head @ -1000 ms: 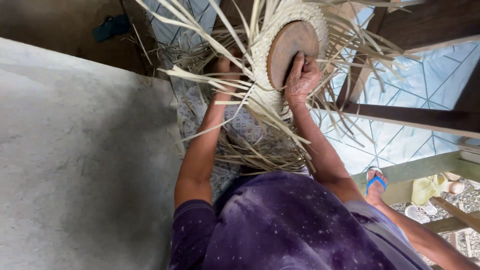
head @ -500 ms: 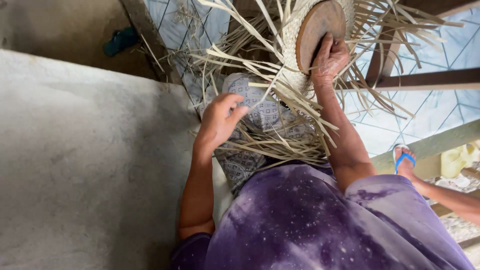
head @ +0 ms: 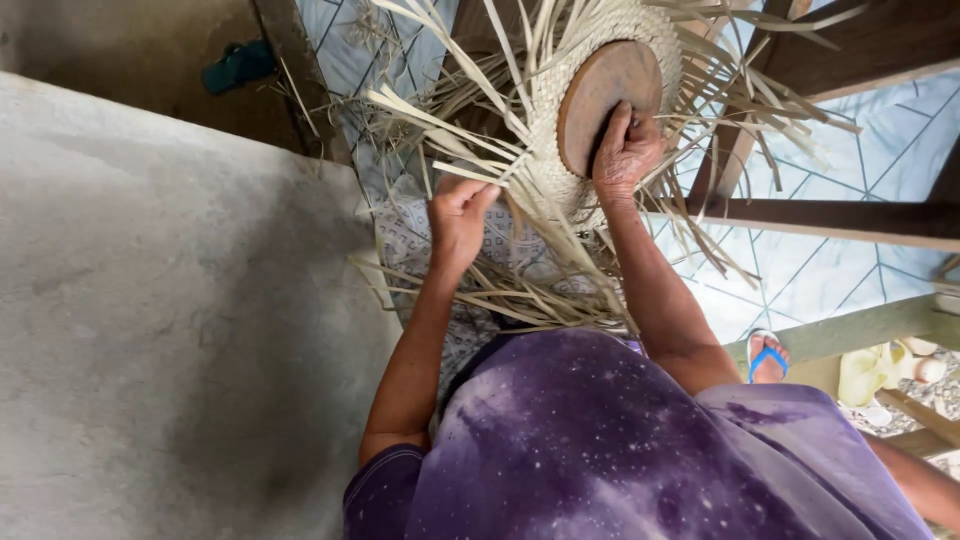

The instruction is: Weaving a hat from dried plant fibers around a wooden mold

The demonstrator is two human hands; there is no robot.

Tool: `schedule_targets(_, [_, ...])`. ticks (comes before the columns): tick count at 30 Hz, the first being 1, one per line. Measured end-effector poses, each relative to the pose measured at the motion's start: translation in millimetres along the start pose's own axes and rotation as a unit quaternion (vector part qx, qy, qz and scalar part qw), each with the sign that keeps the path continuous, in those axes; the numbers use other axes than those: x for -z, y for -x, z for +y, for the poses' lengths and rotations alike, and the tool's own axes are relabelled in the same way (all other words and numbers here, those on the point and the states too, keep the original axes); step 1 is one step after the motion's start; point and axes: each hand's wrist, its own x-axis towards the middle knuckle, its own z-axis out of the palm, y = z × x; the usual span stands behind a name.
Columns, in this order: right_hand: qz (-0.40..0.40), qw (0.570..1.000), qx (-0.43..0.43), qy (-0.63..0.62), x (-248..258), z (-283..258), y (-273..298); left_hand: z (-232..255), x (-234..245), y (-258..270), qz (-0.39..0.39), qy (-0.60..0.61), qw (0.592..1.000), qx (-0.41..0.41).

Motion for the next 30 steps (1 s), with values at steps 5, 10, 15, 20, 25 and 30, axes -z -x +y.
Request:
schedule_targets(5, [0.0, 1.0, 0.012, -0.018, -7.2, 21.3, 2.7, -19.6, -18.1, 3.7, 0.035, 0.069, 0.993, 0.094])
schedule_targets(10, [-0.034, 0.999, -0.003, -0.016, -0.6, 23.4, -0.7, -29.4, -24.5, 1.8, 0.041, 0.19, 0.965, 0.174])
schedule_targets(15, [-0.276, 0.949, -0.071, 0.137, 58.2, -31.7, -26.9, -85.2, -25.3, 6.7, 0.031, 0.137, 0.981, 0.133])
schedule_targets(20, [-0.375, 0.915, -0.084, 0.121, 69.5, -114.4, -35.9, -80.3, -27.0, 6.6, 0.013, 0.072, 0.995, 0.067])
schedule_targets(25, [-0.544, 0.831, -0.097, 0.062, 26.6, -112.0, -10.5, -59.0, -27.0, 3.8, 0.002, 0.054, 0.998, 0.021])
schedule_targets(30, [-0.492, 0.829, 0.103, 0.245, 50.3, -82.2, -20.9, -67.0, -25.8, 4.5, 0.014, 0.079, 0.997, 0.021])
